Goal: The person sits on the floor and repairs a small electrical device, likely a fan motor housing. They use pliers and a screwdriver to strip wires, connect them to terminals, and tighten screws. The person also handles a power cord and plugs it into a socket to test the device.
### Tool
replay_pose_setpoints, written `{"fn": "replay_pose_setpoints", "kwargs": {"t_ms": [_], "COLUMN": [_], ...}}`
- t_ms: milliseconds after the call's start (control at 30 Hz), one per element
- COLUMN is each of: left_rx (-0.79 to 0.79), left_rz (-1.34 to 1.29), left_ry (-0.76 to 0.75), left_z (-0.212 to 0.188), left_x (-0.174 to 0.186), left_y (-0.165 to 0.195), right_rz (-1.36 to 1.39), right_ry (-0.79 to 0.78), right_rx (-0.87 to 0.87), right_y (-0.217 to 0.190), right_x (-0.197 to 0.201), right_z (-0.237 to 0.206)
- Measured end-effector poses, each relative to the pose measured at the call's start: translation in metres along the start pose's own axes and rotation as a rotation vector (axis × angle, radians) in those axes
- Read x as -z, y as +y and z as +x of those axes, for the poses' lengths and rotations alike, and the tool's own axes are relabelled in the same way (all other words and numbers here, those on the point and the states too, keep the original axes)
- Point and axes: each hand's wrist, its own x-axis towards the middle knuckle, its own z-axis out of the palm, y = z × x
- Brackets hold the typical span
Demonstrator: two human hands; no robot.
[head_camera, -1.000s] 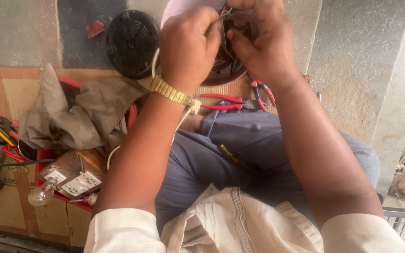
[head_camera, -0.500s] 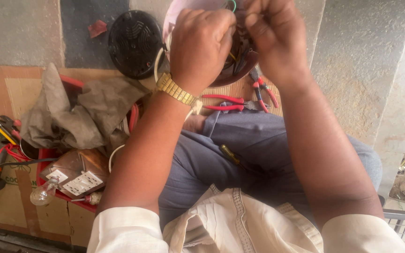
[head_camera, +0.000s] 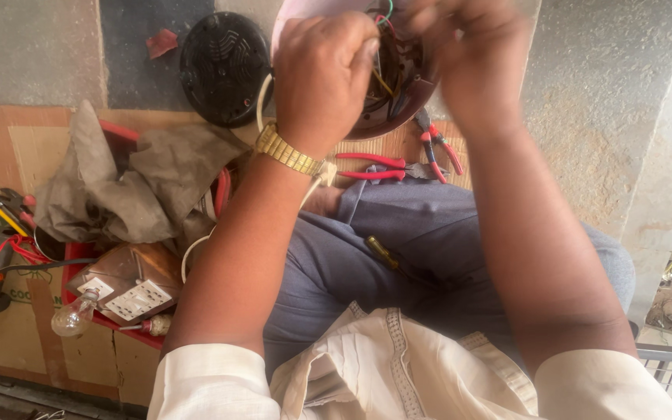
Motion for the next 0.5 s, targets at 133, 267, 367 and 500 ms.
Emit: {"fn": "replay_pose_setpoints", "kwargs": {"t_ms": [133, 267, 367, 500], "left_rx": [0.064, 0.160, 0.337, 0.395], "left_rz": [0.024, 0.025, -0.151, 0.185], "left_ry": [0.050, 0.204, 0.340, 0.326], "left_z": [-0.011, -0.053, -0.111, -0.219], "left_x": [0.016, 0.047, 0.082, 0.146], "left_y": [-0.004, 0.011, 0.034, 0.061], "right_rz": [0.342, 0.355, 0.388, 0.339], "right_ry": [0.131, 0.172, 0.217, 0.125], "right_rx": [-0.186, -0.184, -0.229, -0.431], "right_y": [0.007, 0.036, 0.067, 0.115], "right_x": [0.014, 0.025, 0.050, 0.080], "right_z": [0.005, -0.002, -0.012, -0.029]}}
